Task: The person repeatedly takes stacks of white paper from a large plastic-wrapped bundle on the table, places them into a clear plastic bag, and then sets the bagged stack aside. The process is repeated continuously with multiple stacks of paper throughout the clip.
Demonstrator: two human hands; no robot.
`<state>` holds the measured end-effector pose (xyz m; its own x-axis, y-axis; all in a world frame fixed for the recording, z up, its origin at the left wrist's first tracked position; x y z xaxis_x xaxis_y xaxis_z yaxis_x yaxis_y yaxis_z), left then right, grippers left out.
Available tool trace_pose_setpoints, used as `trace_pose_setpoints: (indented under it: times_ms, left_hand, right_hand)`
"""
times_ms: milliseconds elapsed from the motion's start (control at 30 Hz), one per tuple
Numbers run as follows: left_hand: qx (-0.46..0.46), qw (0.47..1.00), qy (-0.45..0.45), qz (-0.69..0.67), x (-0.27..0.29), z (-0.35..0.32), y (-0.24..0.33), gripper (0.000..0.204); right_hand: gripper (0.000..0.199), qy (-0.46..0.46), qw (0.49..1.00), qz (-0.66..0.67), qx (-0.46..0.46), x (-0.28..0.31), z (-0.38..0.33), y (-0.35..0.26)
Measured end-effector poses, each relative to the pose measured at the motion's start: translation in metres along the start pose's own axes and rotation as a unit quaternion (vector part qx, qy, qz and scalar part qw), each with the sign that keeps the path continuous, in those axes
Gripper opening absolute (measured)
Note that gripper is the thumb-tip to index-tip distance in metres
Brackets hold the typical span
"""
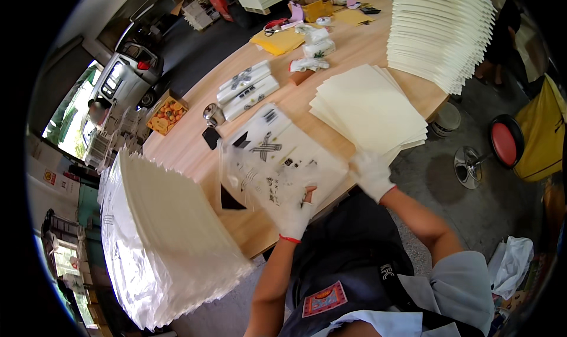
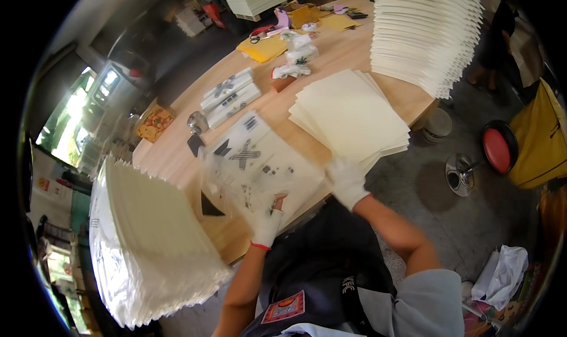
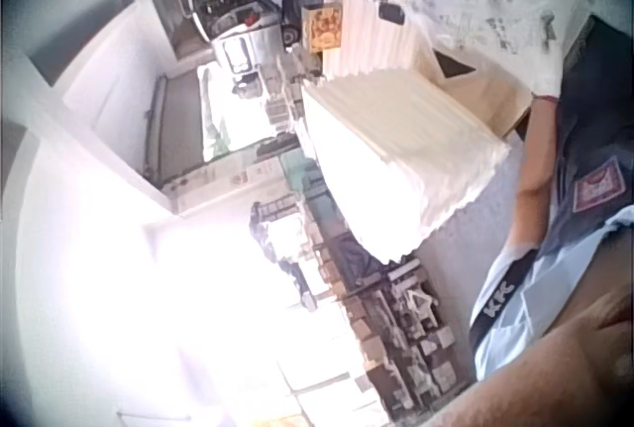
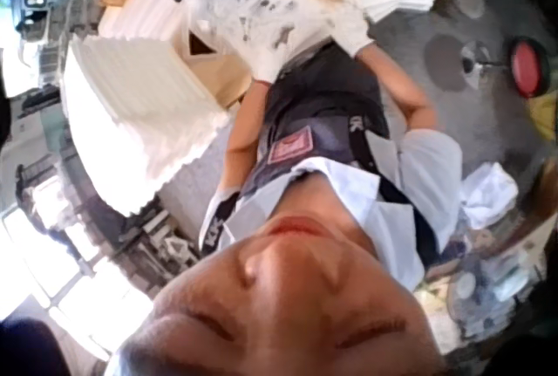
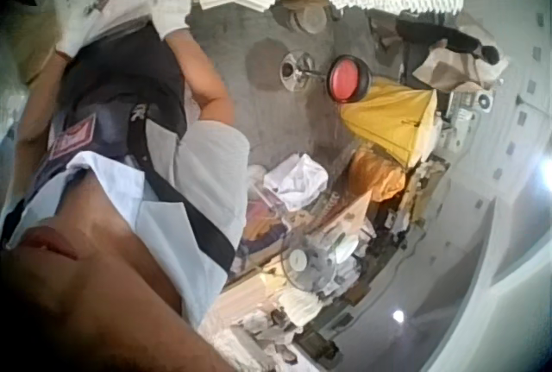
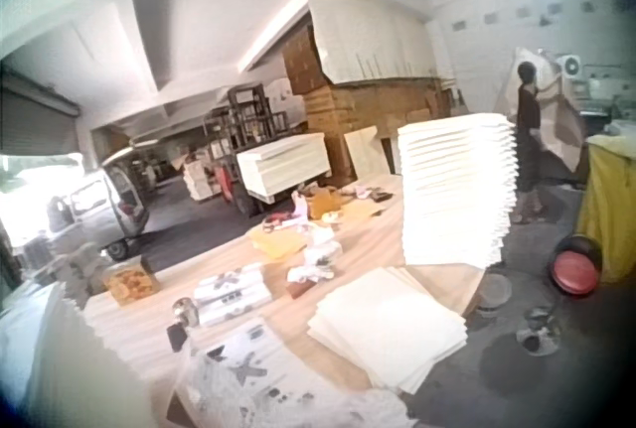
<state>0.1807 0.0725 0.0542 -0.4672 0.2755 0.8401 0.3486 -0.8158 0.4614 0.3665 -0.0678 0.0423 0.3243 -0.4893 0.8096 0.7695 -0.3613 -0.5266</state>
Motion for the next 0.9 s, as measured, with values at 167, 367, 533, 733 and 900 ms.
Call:
trace_pose_setpoints:
  times_ms: [167,367,533,733,900]
  left_hand:
    - [0.102,0.966,-0.100,-0.218,-0.016,0.016,0.017,0.021]
    - [0.044,0.937,-0.177,-0.297,-0.048,0.045,0.054,0.034]
    - [0.325,0.597,-0.195,-0.707,-0.062,0.044,0.047,0.042]
    - [0.357,0.690,-0.219,-0.591,0.005,0.019,0.015,0.031]
    - [0.038,0.974,-0.207,-0.078,-0.041,0.001,0.026,0.054]
  right_hand:
    - [0.030,0.000,0.989,-0.142,-0.033,0.022,0.007,0.069]
    - [0.017,0.008,0.995,-0.070,0.077,0.071,0.019,0.037]
    - [0.031,-0.088,0.976,0.164,0.116,0.069,-0.042,-0.047]
    - [0.030,0.131,0.841,0.448,-0.272,0.045,-0.060,0.041]
    - [0.041,-0.028,0.752,0.618,-0.227,-0.005,-0.053,0.031]
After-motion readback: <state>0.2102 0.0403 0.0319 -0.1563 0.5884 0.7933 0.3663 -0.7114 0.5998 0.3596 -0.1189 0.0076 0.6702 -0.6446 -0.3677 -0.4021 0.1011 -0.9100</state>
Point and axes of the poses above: each hand's wrist, its own z-axis towards the middle knuckle, its own x-axis out of the back of the hand, y = z × x, the point moved 2 cm from there along z, towards the middle knuckle, and after that the axes turned 12 degrees about z, right-handed, at the moved point
